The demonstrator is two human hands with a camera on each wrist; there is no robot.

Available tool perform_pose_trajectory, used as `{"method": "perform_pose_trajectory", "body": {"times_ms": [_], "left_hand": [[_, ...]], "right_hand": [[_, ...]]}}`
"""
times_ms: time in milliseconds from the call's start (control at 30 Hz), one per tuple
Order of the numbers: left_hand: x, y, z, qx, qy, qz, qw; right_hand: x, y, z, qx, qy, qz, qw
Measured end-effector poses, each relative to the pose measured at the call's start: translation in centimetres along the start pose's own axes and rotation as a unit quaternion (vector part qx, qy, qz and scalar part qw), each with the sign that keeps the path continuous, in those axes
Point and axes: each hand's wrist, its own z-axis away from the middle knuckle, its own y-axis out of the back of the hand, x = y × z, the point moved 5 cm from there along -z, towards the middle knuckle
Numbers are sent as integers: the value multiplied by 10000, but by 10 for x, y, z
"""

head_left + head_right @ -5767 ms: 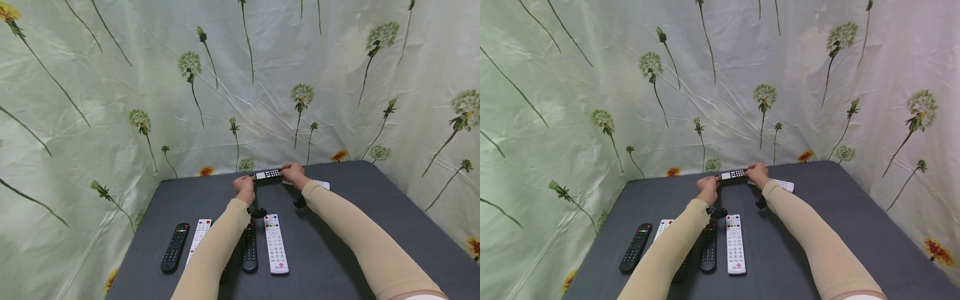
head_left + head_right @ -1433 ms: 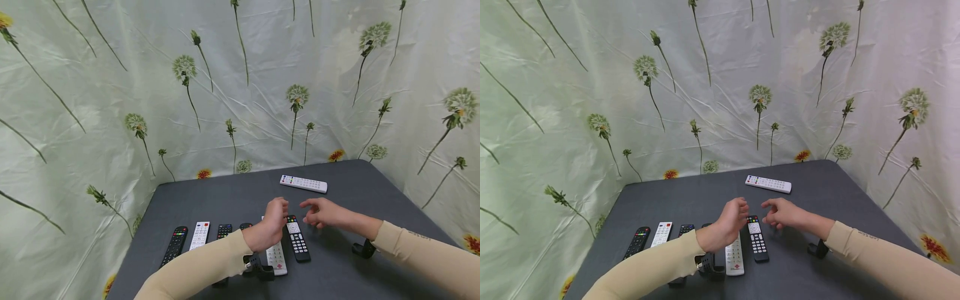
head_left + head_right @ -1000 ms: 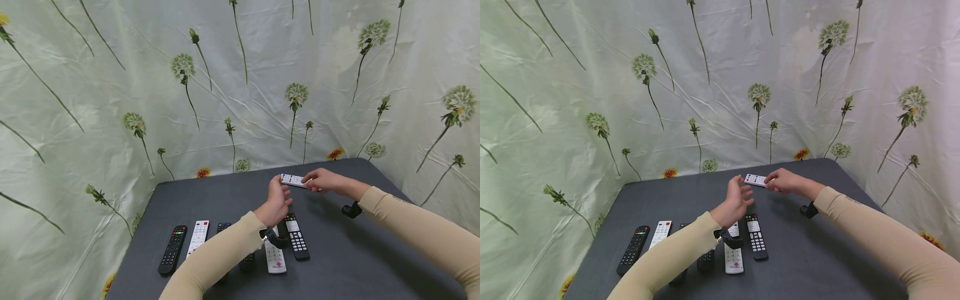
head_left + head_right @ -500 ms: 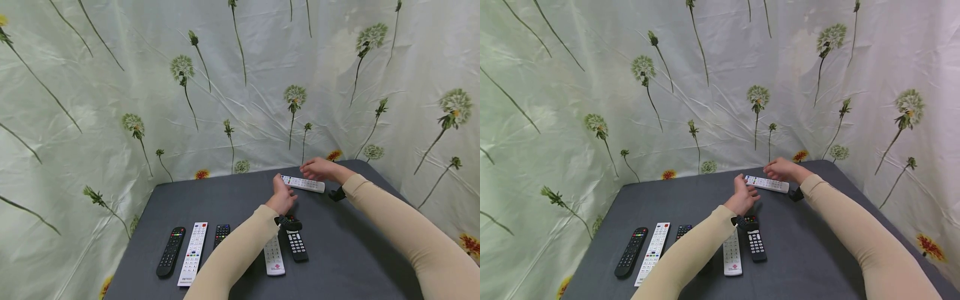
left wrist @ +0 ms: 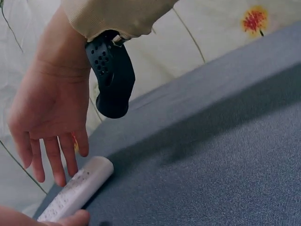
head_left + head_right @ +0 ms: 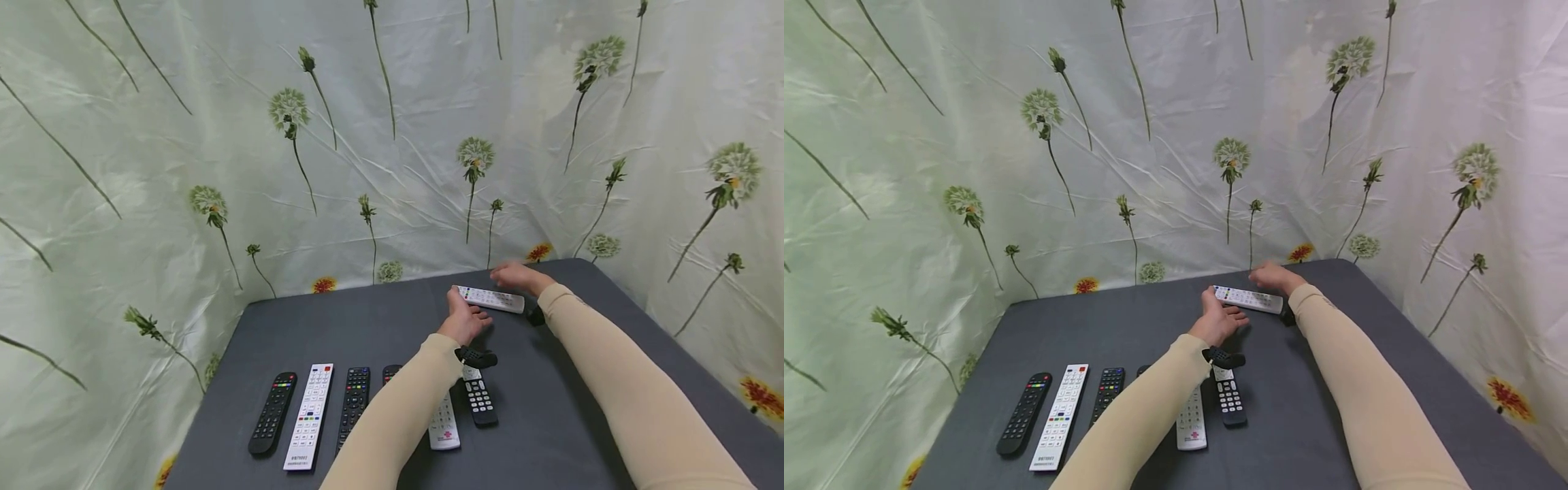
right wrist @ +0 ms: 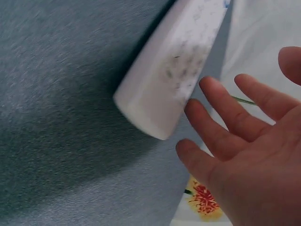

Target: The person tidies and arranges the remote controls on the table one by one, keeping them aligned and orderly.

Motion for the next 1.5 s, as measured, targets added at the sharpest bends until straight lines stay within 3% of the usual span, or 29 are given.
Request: {"method": "perform_pose_trajectory", "body": {"times_ms": [233,500,733,1000,1267,1500], "left_hand": [[-2,1,-4,-139,93,116,9998],[-3,2,-7,-62,67,141,9999],[-4,2,-9,-123,-4,-22,9999],[-5,4,-9,-121,103,20,9999],[4,5,-9,-36,-99,19,9999],[14,1,-6,-19,-322,-251,9992]], "right_hand": [[0,-8,3,-295,-86,290,9991],[3,-14,1,-123,-208,487,9985],[4,-24,2,-358,-311,-58,9989],[5,-22,-9,-262,-177,1111,9933],[-9,-19,-8,-71,-164,1483,9888],[-24,-14,-2,41,7,1747,9846]]}}
